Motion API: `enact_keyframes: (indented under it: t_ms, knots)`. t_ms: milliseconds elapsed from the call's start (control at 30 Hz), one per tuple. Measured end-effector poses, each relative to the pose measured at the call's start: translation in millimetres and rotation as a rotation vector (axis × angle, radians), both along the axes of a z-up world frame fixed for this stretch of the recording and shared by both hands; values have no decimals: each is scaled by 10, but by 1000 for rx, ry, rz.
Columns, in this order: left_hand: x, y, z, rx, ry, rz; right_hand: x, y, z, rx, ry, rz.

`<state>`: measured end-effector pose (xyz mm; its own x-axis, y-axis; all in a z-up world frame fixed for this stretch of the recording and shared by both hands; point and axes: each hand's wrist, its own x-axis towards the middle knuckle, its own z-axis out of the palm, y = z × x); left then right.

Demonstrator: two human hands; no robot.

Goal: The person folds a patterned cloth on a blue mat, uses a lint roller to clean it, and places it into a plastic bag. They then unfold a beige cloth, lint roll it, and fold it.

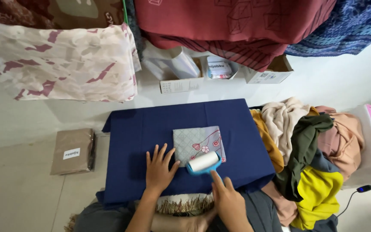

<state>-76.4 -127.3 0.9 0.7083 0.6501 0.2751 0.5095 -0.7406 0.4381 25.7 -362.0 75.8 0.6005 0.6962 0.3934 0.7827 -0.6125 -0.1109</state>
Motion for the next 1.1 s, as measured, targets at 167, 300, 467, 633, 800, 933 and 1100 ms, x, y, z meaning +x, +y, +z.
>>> enact_keyframes:
  t_ms: [167,300,467,633,800,933,1100]
  knots:
    - [311,-5,113,87,-226,90,146,-50,-13,-121,116,-137]
    - [733,-131,390,144,-333,-72,238,278,-93,-57,23,-154]
    - [933,-28,-16,143,-293,-32,548,801,-88,47,22,-85]
    - [960,-36,-151,172,-219,58,869,1094,-409,-1,-28,-98]
    - [922,-27,52,64,-115,2,575,727,-117,42,-56,-60]
    - [927,-26,19,96,-152,-38,318,149,-180,-1,-68,-75]
    - [929,-33,83,56,-89,-6,190,-229,-163,-142,-23,-98]
